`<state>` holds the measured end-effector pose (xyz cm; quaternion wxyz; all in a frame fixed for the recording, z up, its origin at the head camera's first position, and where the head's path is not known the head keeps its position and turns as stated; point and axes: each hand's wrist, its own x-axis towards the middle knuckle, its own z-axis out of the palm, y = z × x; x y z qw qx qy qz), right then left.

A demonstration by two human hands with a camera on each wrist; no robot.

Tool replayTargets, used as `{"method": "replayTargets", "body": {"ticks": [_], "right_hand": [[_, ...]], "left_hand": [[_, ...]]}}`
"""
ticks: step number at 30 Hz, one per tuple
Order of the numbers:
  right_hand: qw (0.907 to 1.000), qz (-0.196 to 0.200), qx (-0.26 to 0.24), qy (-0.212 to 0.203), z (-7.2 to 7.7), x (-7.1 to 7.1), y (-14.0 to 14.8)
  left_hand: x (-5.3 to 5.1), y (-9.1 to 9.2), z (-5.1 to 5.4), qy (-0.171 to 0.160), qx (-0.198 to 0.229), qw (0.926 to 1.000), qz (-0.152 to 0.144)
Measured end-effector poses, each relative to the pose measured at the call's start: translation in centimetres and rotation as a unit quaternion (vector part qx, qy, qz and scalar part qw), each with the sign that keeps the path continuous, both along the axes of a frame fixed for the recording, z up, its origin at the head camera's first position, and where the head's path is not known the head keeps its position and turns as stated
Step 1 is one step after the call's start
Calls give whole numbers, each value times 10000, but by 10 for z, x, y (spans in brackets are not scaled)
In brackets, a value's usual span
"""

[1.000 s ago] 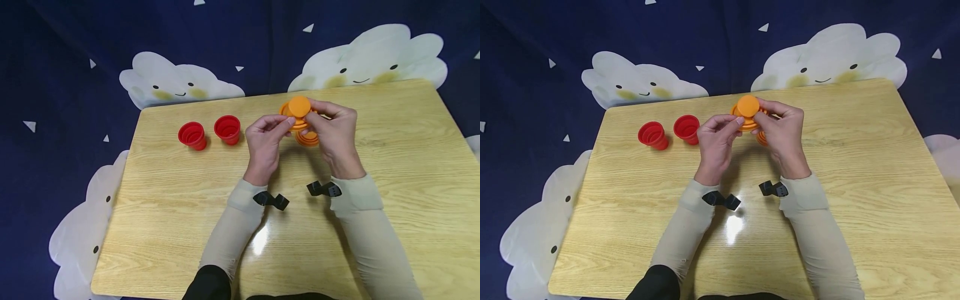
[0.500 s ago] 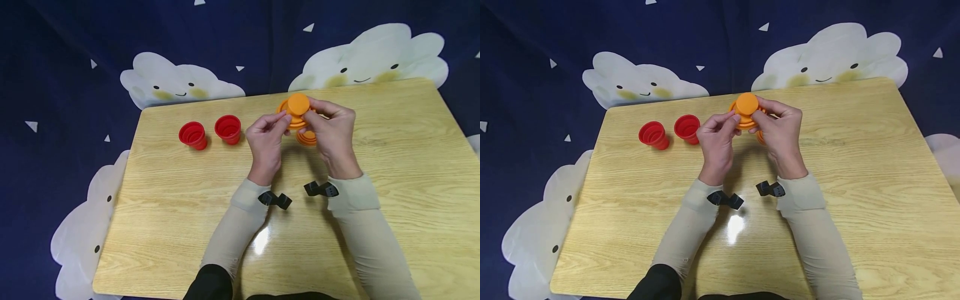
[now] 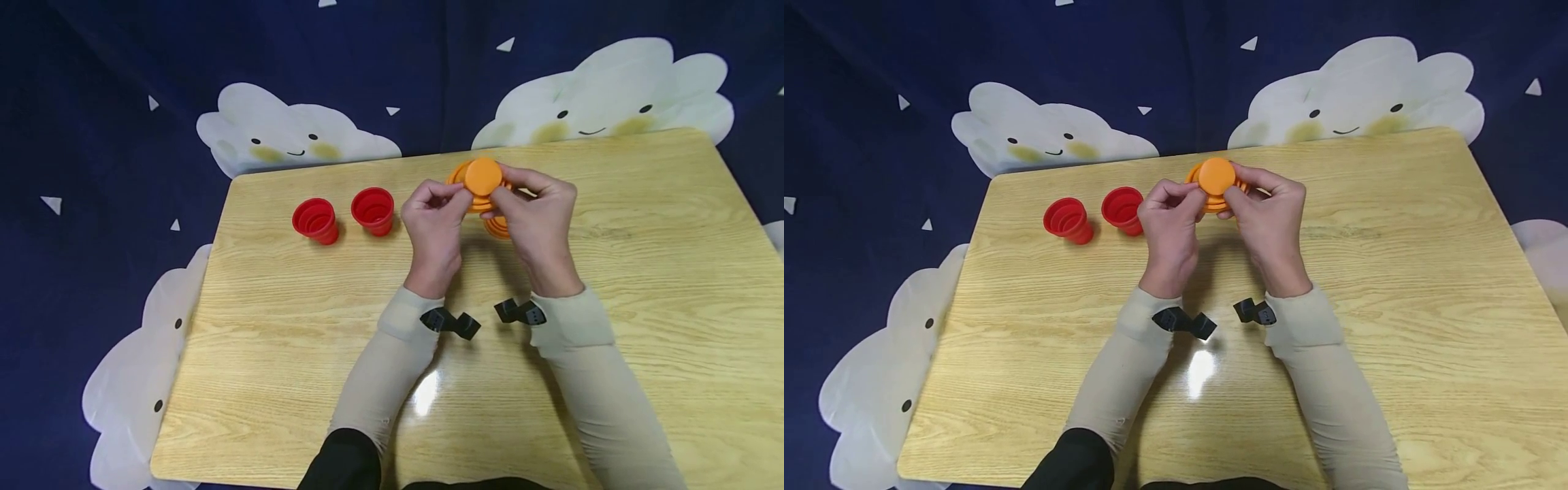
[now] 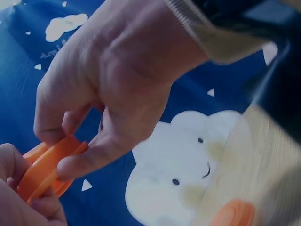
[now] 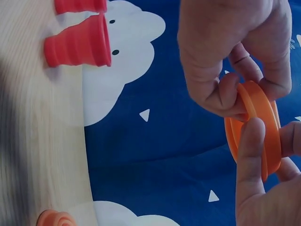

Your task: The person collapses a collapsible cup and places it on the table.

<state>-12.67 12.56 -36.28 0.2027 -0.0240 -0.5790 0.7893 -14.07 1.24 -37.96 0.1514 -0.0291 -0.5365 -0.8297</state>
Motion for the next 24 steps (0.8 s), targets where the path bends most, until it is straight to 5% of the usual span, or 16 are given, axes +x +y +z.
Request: {"method": "replayTargets", "body": {"ticks": [7, 14, 18, 24], "right_hand": [[9998, 83, 155, 136, 0, 2, 1], [9983, 36, 488, 321, -2, 2, 1], [9927, -224, 1133, 362, -4, 2, 0], [9870, -529, 1488, 293, -7, 1, -4]], "left_hand": [[-6, -12, 4, 15, -872, 9960, -194], [-6, -21, 7, 385, -2007, 9786, -253], [-7, -23, 8, 530, -2215, 9732, -313], [-8, -23, 4, 325, -2068, 9767, -478]]}}
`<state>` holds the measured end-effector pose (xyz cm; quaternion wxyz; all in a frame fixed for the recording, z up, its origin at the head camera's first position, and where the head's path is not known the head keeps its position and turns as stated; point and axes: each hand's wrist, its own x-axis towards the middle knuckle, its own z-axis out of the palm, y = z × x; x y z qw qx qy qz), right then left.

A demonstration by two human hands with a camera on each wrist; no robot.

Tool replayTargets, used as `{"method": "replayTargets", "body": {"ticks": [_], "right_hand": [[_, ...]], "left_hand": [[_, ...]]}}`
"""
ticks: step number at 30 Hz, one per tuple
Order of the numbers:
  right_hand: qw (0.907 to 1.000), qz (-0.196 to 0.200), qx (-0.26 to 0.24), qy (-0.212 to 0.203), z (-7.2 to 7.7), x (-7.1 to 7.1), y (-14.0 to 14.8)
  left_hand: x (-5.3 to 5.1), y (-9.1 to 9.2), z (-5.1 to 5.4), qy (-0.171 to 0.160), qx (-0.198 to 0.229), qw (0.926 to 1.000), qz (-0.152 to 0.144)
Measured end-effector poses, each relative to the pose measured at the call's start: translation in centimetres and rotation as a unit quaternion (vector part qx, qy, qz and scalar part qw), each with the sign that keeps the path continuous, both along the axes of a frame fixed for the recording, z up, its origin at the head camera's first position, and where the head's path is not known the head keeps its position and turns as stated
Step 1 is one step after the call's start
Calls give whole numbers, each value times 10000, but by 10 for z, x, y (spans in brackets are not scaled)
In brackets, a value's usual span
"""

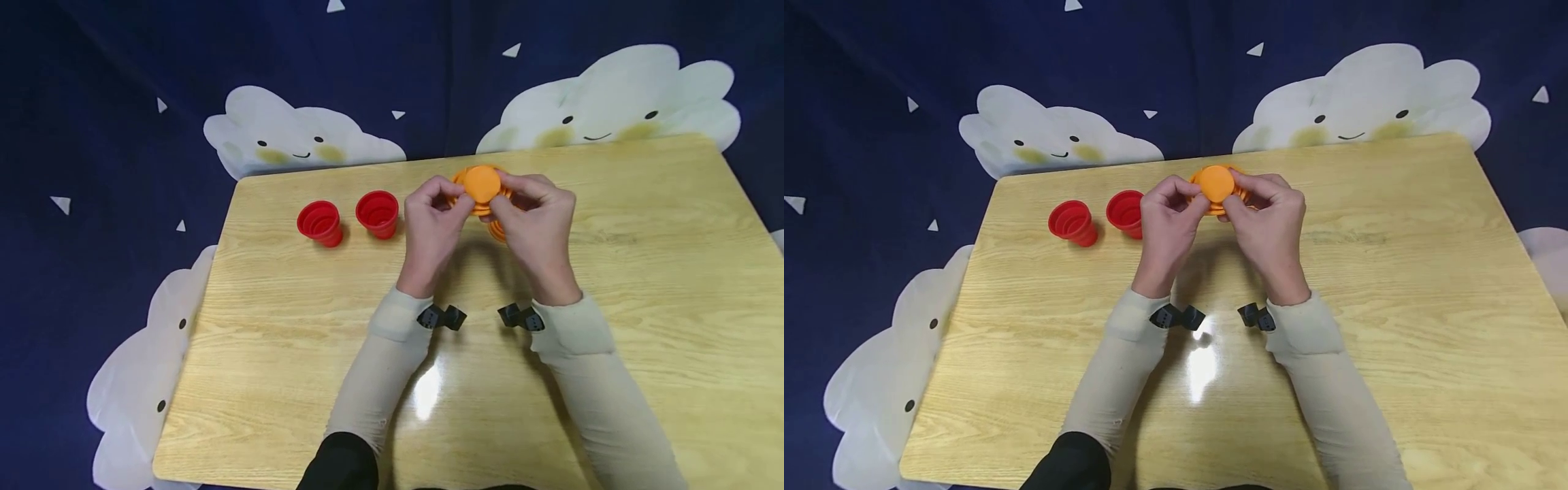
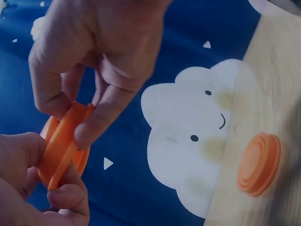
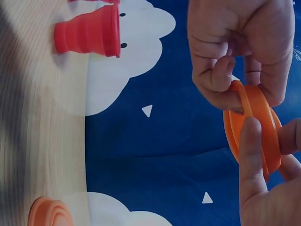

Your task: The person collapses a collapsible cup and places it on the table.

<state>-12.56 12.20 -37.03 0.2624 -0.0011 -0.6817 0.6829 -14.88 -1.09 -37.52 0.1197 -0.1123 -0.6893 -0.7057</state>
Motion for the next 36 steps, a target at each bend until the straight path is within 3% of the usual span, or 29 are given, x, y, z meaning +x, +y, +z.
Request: {"method": "replayTargets", "body": {"ticks": [5, 9, 12, 17, 23, 28, 32, 36], "right_hand": [[9995, 31, -314, 32, -1, 3, 0], [9997, 13, -169, 152, 2, 4, 1], [9993, 2, 354, 135, 2, 5, -1], [9934, -122, 1142, 47, -4, 7, -2], [9877, -168, 1543, 170, -4, 6, 1], [9891, 64, 1422, 370, -2, 8, 2], [9929, 360, 1010, 514, -3, 10, 5], [9951, 638, 471, 598, -4, 11, 6]], "left_hand": [[2, -4, 1, -215, 520, 9976, -403], [2, -8, 2, -683, 1399, 9849, -755], [1, -7, 0, -1024, 1590, 9804, -559], [1, -3, -4, -1212, 1435, 9822, -78], [0, 3, -4, -1237, 2055, 9708, -81], [-2, 4, -3, -1268, 2350, 9635, -193], [-2, 3, -1, -1318, 2454, 9592, -477], [-3, 2, 2, -1617, 2773, 9432, -859]]}}
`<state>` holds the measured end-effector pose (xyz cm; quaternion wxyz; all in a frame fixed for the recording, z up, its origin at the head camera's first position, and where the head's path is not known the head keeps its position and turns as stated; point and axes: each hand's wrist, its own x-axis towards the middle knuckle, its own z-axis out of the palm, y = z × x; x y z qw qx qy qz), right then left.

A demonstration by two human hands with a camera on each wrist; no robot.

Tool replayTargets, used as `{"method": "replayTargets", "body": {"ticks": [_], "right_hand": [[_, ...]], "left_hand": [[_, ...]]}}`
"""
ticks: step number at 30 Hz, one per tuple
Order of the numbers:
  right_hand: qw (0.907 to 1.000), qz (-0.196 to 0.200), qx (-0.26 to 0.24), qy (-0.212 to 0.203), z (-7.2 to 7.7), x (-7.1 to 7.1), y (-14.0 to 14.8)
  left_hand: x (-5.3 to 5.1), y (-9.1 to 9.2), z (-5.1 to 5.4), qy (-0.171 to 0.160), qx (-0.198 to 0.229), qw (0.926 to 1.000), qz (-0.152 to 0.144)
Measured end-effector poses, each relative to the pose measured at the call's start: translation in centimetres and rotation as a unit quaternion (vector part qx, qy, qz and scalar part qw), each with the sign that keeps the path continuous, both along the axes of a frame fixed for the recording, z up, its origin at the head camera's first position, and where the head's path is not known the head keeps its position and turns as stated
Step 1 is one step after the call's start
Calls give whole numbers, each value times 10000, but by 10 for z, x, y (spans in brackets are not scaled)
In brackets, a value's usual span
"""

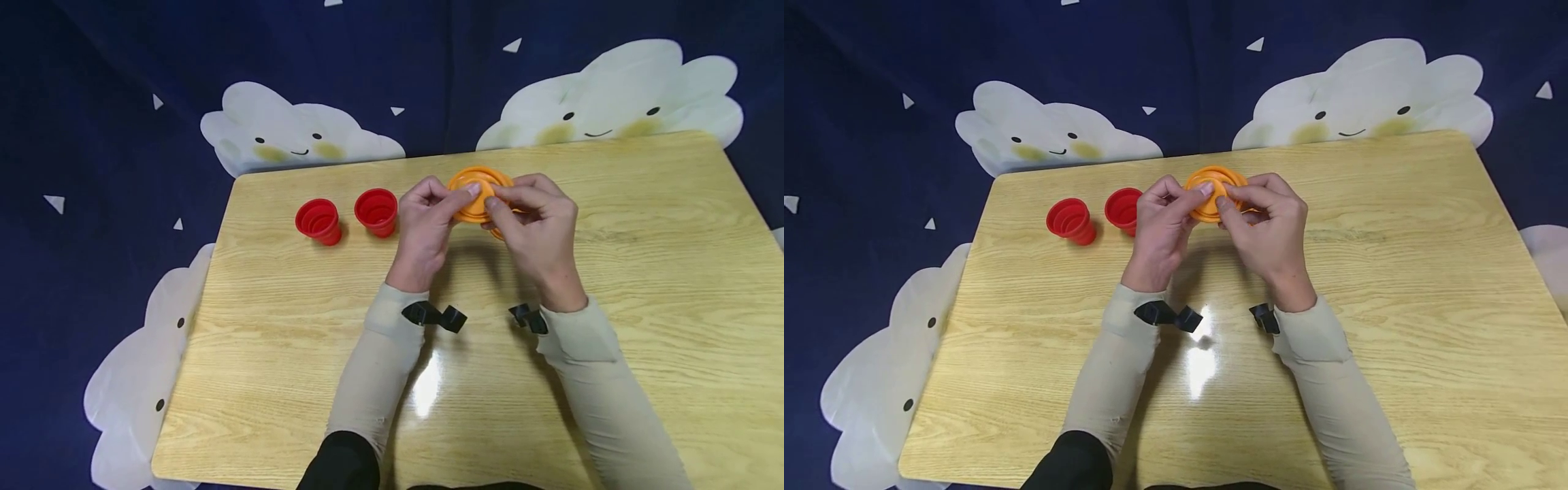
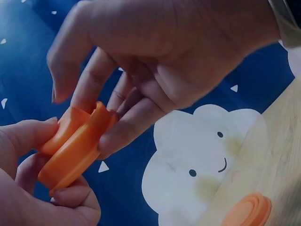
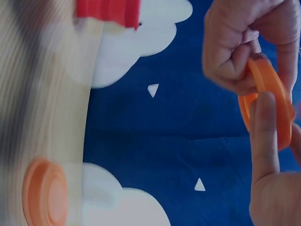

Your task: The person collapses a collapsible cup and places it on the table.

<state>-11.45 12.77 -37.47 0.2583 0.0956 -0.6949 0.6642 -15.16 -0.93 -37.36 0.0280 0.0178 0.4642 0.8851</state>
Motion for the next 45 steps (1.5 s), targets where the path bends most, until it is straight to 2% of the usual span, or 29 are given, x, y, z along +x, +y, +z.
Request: {"method": "replayTargets", "body": {"ticks": [2, 6, 9, 13, 16, 21, 24, 27, 29, 32, 37, 41, 45], "right_hand": [[9999, 25, -151, -40, 6, 3, -2], [9997, -188, 24, -170, 9, 2, -3], [9986, -410, 273, -215, 4, -3, 1], [9977, -540, 346, -232, 1, -5, 4], [9986, -425, 200, -240, 0, -4, 4], [9994, -48, -135, -325, 0, -2, 4], [9993, 66, -89, -349, 1, -1, 5], [9992, 184, -115, -350, 2, 0, 5], [9989, 262, -193, -345, 2, 0, 5], [9985, 316, -274, -350, 2, 0, 5], [9989, 75, 193, -431, 3, 0, 3], [9965, -274, 665, -435, 1, -1, 2], [9945, -388, 868, -450, 1, -2, 4]], "left_hand": [[0, 0, 0, -94, 117, 9999, -85], [2, 0, 0, -216, 96, 9995, -199], [2, -2, 1, -304, 140, 9987, -396], [0, -6, 0, -418, 473, 9954, -726], [-3, -10, -1, -682, 695, 9904, -983], [-8, -14, 0, -1215, 758, 9796, -1408], [-10, -18, 0, -1295, 627, 9757, -1652], [-11, -21, 1, -1206, 405, 9759, -1771], [-11, -22, 2, -1123, 267, 9787, -1696], [-11, -19, 3, -1076, 16, 9847, -1370], [-12, -13, 5, -968, -625, 9904, -767], [-12, -12, 7, -807, -1330, 9861, -589], [-10, -14, 6, -790, -1884, 9768, -637]]}}
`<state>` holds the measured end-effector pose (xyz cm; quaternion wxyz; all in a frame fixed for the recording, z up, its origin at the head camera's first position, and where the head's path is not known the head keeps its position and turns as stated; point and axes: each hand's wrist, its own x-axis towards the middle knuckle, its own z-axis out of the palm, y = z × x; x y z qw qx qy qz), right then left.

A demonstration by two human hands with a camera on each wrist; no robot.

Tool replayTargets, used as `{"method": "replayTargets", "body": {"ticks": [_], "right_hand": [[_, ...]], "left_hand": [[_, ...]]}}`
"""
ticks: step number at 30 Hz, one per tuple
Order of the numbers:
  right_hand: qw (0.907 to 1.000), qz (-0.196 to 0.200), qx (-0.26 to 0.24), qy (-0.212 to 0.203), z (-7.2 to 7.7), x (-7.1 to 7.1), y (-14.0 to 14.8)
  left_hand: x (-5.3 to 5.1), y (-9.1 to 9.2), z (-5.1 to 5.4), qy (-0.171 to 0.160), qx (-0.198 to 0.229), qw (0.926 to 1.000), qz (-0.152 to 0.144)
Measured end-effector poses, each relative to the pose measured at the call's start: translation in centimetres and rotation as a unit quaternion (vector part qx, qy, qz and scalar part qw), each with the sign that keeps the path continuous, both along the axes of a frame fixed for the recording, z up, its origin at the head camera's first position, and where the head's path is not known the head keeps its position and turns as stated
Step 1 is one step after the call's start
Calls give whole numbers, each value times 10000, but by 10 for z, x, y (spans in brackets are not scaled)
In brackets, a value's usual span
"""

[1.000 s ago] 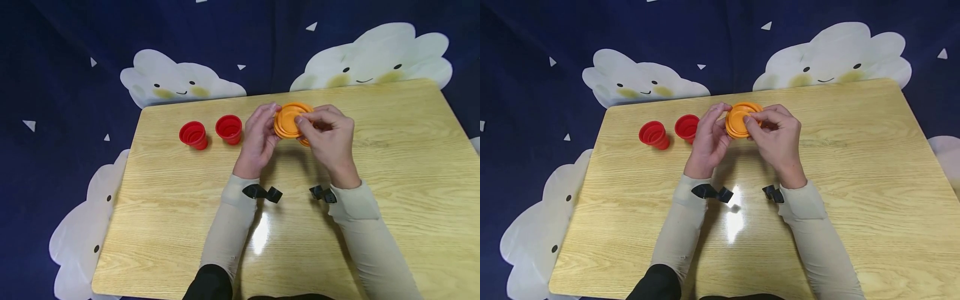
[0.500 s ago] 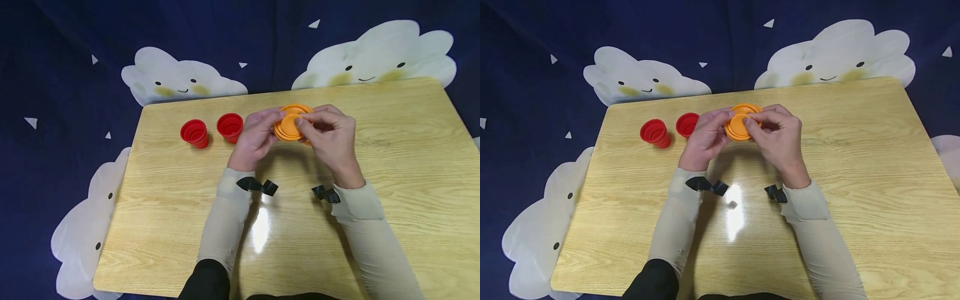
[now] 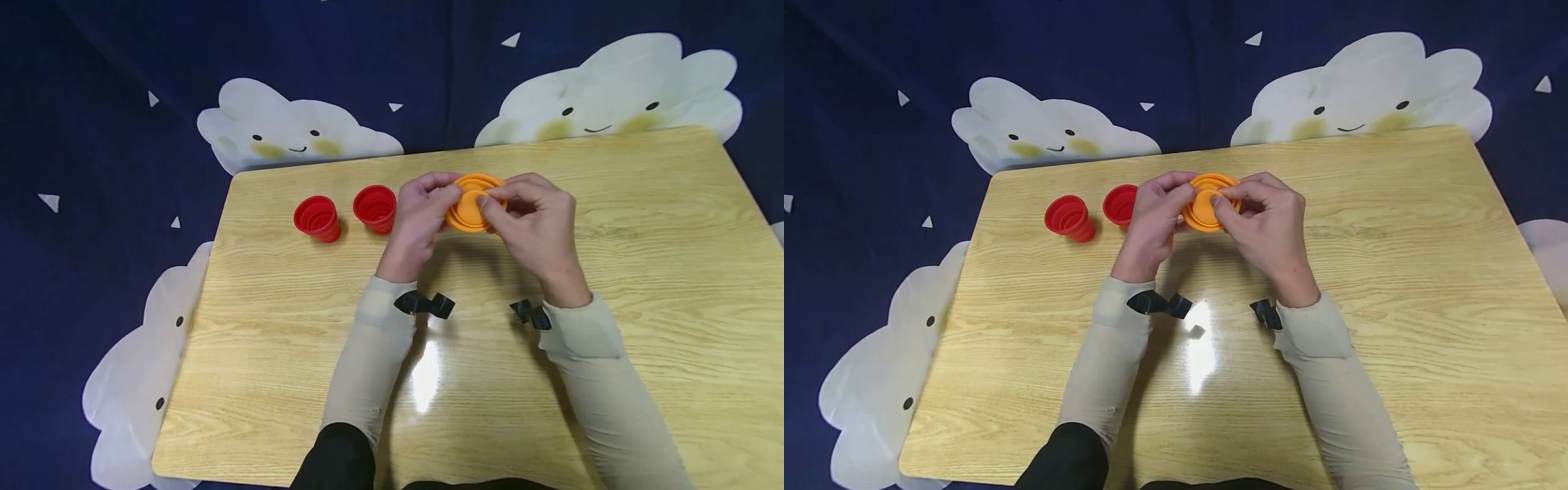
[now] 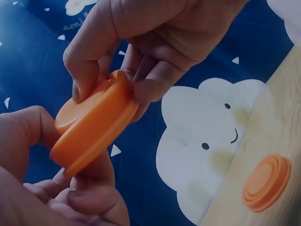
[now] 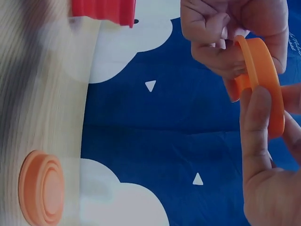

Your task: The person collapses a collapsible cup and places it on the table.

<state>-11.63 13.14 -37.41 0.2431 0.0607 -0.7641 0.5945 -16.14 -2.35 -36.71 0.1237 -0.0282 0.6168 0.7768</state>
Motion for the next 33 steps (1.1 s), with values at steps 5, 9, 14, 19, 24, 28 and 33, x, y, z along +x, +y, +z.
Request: {"method": "replayTargets", "body": {"ticks": [5, 9, 14, 19, 24, 28, 33], "right_hand": [[9999, 91, -46, -15, 1, 0, 2], [9999, 87, -8, 112, 1, -1, 3], [9986, -53, 481, 236, 1, 0, 1], [9972, -148, 677, 289, 0, 1, -2], [9985, -236, 424, 267, 1, 1, -1], [9991, -200, 301, 230, 1, -1, 2], [9998, -126, 116, 95, 0, -1, 4]], "left_hand": [[3, -3, -5, -14, -83, 9998, -158], [3, -1, -6, 48, 12, 9999, -129], [4, 3, -4, -150, 215, 9996, 140], [4, 8, -1, -272, 711, 9962, 432], [5, 6, -1, -234, 931, 9952, 190], [6, 0, -4, -64, 830, 9963, -202], [7, -2, -5, 218, 682, 9970, -302]]}}
